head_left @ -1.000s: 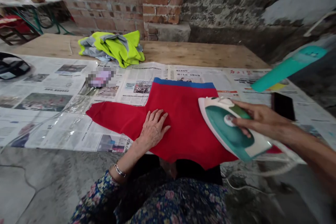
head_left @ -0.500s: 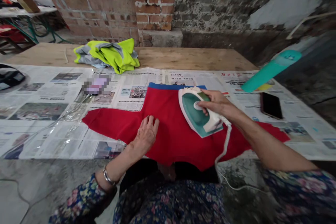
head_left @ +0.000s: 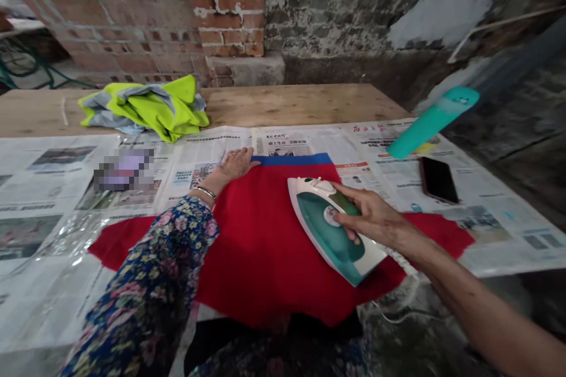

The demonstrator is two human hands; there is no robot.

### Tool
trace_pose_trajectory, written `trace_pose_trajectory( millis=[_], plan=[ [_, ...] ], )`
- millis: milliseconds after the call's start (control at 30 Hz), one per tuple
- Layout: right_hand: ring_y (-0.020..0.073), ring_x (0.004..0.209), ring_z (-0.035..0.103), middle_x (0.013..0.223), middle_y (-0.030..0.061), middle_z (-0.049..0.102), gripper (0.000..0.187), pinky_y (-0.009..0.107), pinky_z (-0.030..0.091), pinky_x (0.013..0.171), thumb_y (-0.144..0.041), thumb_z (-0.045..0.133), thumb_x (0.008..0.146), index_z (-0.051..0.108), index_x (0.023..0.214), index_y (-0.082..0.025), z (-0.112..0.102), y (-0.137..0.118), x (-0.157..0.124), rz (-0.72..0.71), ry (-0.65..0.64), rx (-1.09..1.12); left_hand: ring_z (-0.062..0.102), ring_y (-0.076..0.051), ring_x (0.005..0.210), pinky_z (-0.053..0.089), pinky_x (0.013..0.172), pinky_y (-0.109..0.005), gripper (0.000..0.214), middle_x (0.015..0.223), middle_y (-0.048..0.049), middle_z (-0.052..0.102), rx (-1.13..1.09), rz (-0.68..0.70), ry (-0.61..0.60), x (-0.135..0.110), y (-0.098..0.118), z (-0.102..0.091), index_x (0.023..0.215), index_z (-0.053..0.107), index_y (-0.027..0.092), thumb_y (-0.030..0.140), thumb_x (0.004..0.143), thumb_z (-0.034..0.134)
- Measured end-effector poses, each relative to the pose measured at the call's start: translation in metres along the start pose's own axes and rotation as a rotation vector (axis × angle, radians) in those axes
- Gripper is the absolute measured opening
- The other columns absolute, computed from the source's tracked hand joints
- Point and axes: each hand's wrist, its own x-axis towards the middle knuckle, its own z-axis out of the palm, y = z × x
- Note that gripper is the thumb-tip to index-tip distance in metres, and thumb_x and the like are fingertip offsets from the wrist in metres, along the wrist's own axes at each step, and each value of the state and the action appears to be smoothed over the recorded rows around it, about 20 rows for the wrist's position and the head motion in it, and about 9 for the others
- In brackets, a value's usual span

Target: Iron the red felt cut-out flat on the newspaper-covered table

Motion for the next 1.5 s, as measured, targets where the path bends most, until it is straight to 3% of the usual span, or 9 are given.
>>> trace_pose_trajectory(
  millis=[133, 300, 467, 633, 800, 1000, 1167, 1367, 1500],
  plan=[
    [0.0179, 0.049, 0.061, 0.064, -0.0026, 0.065, 0.089, 0.030, 0.054, 0.051, -0.033, 0.071, 0.083, 0.050, 0.168, -0.014, -0.002, -0.009, 0.025, -0.044, -0.009, -0.035, 0.068, -0.031, 0.128, 0.054, 0.105, -0.043, 0.032, 0.142, -0.0133, 0.070, 0.005, 0.008, -0.031, 0.007, -0.014, -0.004, 0.137, 0.063, 0.022, 0.038, 0.114, 0.049],
    [0.0172, 0.048, 0.062, 0.058, -0.0058, 0.061, 0.088, 0.028, 0.053, 0.051, -0.023, 0.067, 0.078, 0.053, 0.165, -0.015, 0.003, -0.029, 0.062, -0.112, 0.000, -0.065, 0.069, -0.027, 0.123, 0.059, 0.105, -0.049, 0.037, 0.142, -0.0123, 0.068, 0.037, -0.063, 0.053, 0.015, -0.024, -0.009, 0.143, 0.063, 0.019, 0.039, 0.111, 0.059],
    [0.0150, 0.046, 0.060, 0.066, -0.0043, 0.067, 0.092, 0.027, 0.052, 0.051, -0.019, 0.068, 0.079, 0.050, 0.168, -0.020, 0.010, -0.040, 0.052, -0.090, -0.012, -0.133, 0.070, -0.028, 0.122, 0.063, 0.102, -0.052, 0.045, 0.143, -0.0122, 0.067, 0.076, -0.120, 0.109, 0.030, -0.027, -0.015, 0.141, 0.065, 0.019, 0.043, 0.103, 0.074],
    [0.0158, 0.046, 0.061, 0.067, -0.0034, 0.066, 0.089, 0.028, 0.053, 0.053, -0.025, 0.067, 0.085, 0.046, 0.171, -0.019, 0.015, -0.031, 0.031, 0.010, -0.063, -0.134, 0.051, -0.037, 0.152, 0.043, 0.124, -0.065, 0.048, 0.164, -0.0190, 0.057, 0.003, 0.059, 0.043, 0.063, 0.023, -0.007, 0.154, 0.060, 0.019, 0.043, 0.112, 0.055],
    [0.0164, 0.048, 0.061, 0.071, -0.0026, 0.065, 0.084, 0.028, 0.051, 0.050, -0.031, 0.064, 0.091, 0.043, 0.171, -0.021, 0.016, -0.026, 0.028, 0.060, -0.077, -0.137, 0.025, -0.035, 0.170, 0.021, 0.133, -0.073, 0.058, 0.183, -0.0036, 0.034, -0.113, 0.305, -0.070, 0.092, 0.083, 0.013, 0.171, 0.038, 0.042, 0.045, 0.113, 0.042],
    [0.0202, 0.050, 0.063, 0.071, -0.0009, 0.067, 0.087, 0.031, 0.050, 0.049, -0.046, 0.067, 0.094, 0.039, 0.172, -0.022, 0.012, -0.016, 0.033, 0.033, -0.129, -0.174, 0.011, -0.037, 0.173, 0.006, 0.132, -0.079, 0.060, 0.185, -0.0032, 0.025, -0.138, 0.272, -0.100, 0.098, 0.097, 0.010, 0.173, 0.036, 0.040, 0.042, 0.113, 0.040],
    [0.0214, 0.052, 0.064, 0.068, -0.0012, 0.066, 0.084, 0.034, 0.051, 0.054, -0.045, 0.067, 0.094, 0.042, 0.169, -0.018, 0.009, -0.009, 0.039, -0.051, -0.105, -0.250, 0.008, -0.041, 0.173, 0.008, 0.130, -0.083, 0.069, 0.186, -0.0122, 0.016, -0.153, 0.173, -0.049, 0.048, 0.076, 0.005, 0.177, 0.025, 0.026, 0.040, 0.112, 0.040],
    [0.0236, 0.053, 0.066, 0.055, -0.0041, 0.062, 0.085, 0.033, 0.051, 0.056, -0.039, 0.067, 0.093, 0.039, 0.168, -0.012, 0.009, -0.019, 0.040, -0.051, -0.162, -0.274, 0.014, -0.038, 0.172, 0.017, 0.133, -0.076, 0.065, 0.184, -0.0152, 0.025, -0.104, -0.013, 0.064, -0.090, 0.052, 0.035, 0.175, 0.033, 0.020, 0.040, 0.113, 0.035],
    [0.0214, 0.051, 0.064, 0.053, -0.0057, 0.061, 0.086, 0.031, 0.051, 0.057, -0.033, 0.068, 0.092, 0.038, 0.169, -0.008, 0.013, -0.028, 0.039, -0.061, -0.126, -0.308, 0.024, -0.039, 0.170, 0.025, 0.132, -0.075, 0.074, 0.180, -0.0133, 0.036, -0.104, 0.117, 0.059, -0.173, 0.061, 0.072, 0.173, 0.038, 0.025, 0.062, 0.109, 0.046]
  ],
)
